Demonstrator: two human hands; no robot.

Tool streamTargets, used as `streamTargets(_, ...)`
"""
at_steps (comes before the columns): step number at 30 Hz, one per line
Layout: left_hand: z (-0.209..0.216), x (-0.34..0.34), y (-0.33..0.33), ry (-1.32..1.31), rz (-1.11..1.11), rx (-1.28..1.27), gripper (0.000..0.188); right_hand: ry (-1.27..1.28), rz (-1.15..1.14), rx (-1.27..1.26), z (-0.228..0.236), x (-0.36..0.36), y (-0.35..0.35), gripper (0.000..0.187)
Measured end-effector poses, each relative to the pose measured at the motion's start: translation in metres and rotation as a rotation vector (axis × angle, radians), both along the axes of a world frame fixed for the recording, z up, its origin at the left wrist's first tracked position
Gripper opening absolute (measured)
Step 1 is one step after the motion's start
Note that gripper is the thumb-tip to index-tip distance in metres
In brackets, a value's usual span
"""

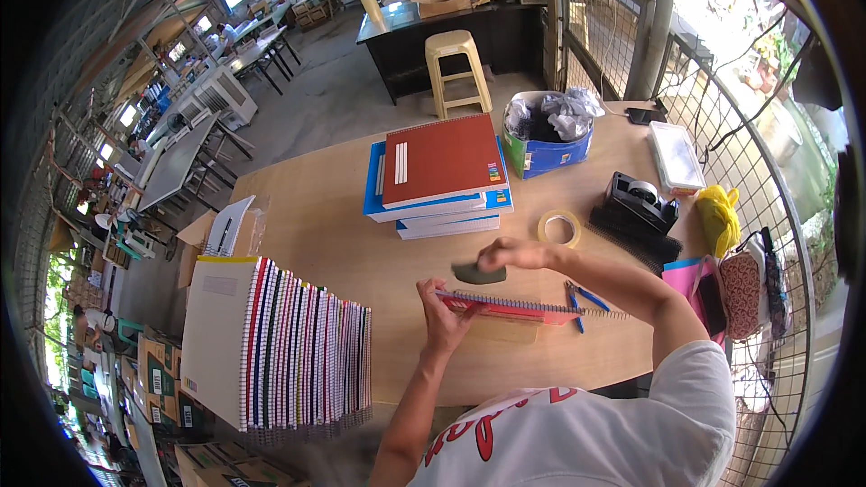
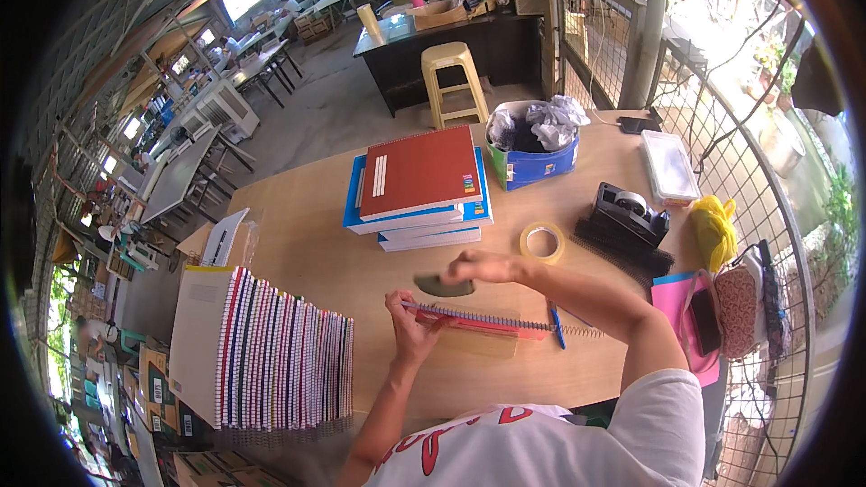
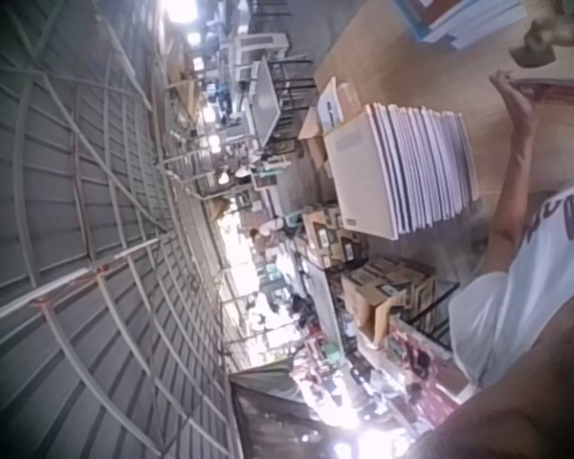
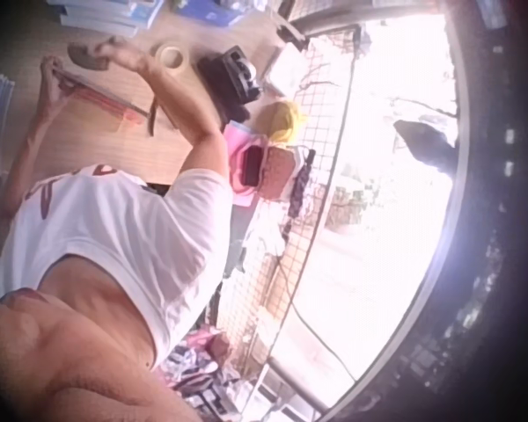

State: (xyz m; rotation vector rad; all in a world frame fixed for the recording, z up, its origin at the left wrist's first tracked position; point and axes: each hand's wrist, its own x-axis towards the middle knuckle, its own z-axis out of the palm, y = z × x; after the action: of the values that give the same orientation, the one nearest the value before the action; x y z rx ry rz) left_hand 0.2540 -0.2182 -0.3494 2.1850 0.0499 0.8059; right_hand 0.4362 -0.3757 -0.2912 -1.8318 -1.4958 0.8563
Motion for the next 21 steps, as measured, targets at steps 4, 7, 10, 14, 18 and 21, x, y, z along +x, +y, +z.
streamTargets(4,0.008,0.002,-0.003,-0.055,0.029,0.008,0.083,0.051,0.021,-0.076,0.005,-0.002,0.015,0.07)
streamTargets(7,-0.018,-0.008,0.04,-0.024,-0.254,-0.787,0.038,0.726,-0.191,0.051,0.011,-0.003,0.01,0.073)
streamTargets(10,-0.026,-0.002,0.05,0.023,-0.201,-0.685,0.03,0.11,-0.094,-0.145,-0.008,-0.005,0.03,0.074)
streamTargets(14,-0.022,0.0,0.048,0.003,-0.209,-0.795,0.03,0.264,-0.133,0.082,-0.016,-0.008,0.027,0.075)
streamTargets(18,-0.02,-0.004,0.045,-0.038,-0.209,-0.885,0.035,-0.037,0.02,-0.038,0.0,-0.004,0.024,0.067)
streamTargets(21,-0.013,-0.001,0.047,-0.078,-0.184,-0.903,0.035,0.244,-0.16,0.031,0.004,-0.021,0.034,0.062)
